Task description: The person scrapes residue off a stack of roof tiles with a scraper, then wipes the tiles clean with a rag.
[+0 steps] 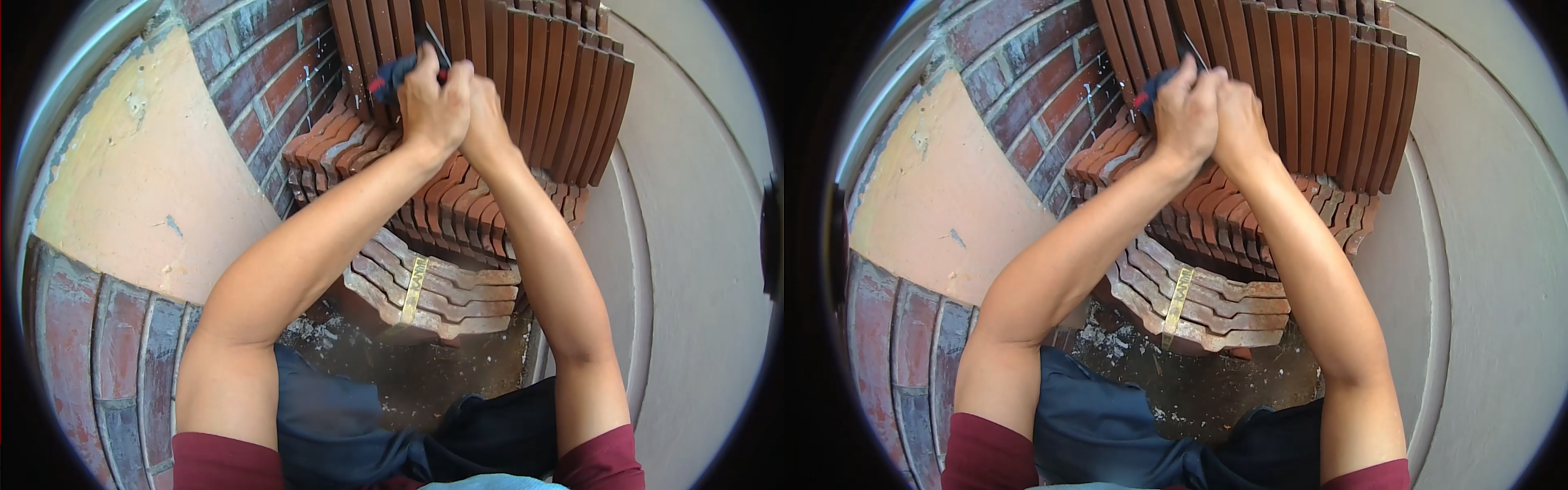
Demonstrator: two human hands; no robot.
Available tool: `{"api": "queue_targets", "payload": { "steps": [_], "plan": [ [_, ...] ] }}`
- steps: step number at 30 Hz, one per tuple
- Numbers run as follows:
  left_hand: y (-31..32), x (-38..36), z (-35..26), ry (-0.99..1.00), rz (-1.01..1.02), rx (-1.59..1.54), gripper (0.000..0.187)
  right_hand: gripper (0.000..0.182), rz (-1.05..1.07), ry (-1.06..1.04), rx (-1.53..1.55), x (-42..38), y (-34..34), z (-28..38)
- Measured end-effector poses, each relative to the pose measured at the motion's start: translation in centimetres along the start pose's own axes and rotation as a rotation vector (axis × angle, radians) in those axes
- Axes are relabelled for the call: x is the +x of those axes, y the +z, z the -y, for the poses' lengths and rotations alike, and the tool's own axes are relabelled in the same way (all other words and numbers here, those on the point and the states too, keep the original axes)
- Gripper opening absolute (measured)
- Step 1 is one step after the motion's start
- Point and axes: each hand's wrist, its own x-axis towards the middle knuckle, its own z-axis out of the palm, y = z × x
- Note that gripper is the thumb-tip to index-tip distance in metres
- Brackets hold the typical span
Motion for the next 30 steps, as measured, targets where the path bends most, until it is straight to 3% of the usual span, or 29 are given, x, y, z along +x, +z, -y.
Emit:
{"api": "queue_targets", "payload": {
  "steps": [2,4,7,8,9,10,12,14,16,18,20,22,25,29,30],
  "plan": [
    [-0.4,-1.7,1.3,-0.125,0.126,0.1,0.059,0.022,0.135,0.119,-0.04,-2.2,0.8,-1.2],
    [0.6,-2.5,3.3,-0.069,0.021,0.072,0.056,0.024,0.201,0.154,-0.062,-3.6,0.9,-1.6],
    [0.2,-1.6,0.8,-0.012,0.049,0.005,0.052,0.026,0.039,0.088,-0.052,-1.6,1.2,-2.3],
    [0.4,0.0,0.0,0.171,-0.052,-0.005,0.045,0.026,-0.055,-0.05,-0.113,0.0,1.3,-2.9],
    [0.0,1.1,-2.0,0.257,-0.086,-0.052,0.041,0.024,-0.018,-0.016,0.047,1.8,-1.0,-0.1],
    [-0.3,2.5,-3.0,0.28,-0.081,-0.068,0.039,0.021,-0.198,-0.198,-0.033,3.6,-0.5,-0.8],
    [-0.5,3.3,-4.2,0.22,0.005,-0.309,0.034,0.016,-0.053,-0.02,-0.018,5.2,-2.4,2.3],
    [0.6,2.7,-2.9,0.246,-0.125,-0.06,0.034,0.017,-0.101,-0.214,-0.094,3.9,-1.7,-0.8],
    [2.5,-0.5,0.8,0.182,-0.159,0.1,0.041,0.02,0.109,-0.049,-0.009,0.0,-0.8,-3.2],
    [2.2,-5.3,3.2,-0.162,0.087,0.156,0.062,0.025,0.201,0.127,-0.082,-6.0,2.1,-7.3],
    [3.3,-7.6,9.3,0.127,0.057,0.272,0.083,0.029,0.361,0.231,-0.183,-7.8,1.2,-5.4],
    [1.4,-5.8,4.1,-0.234,0.303,0.051,0.091,0.029,0.318,0.162,-0.051,-5.9,0.1,-4.5],
    [2.6,-3.2,2.9,0.333,-0.155,0.2,0.059,0.026,0.176,0.063,0.076,-2.6,-1.4,-2.7],
    [3.1,-2.6,3.2,0.24,-0.135,0.154,0.056,0.022,0.112,0.038,0.03,-2.5,-0.8,-3.1],
    [3.1,-3.5,3.6,0.195,-0.13,0.158,0.056,0.024,0.148,0.05,0.074,-3.7,0.7,-5.7]
  ]
}}
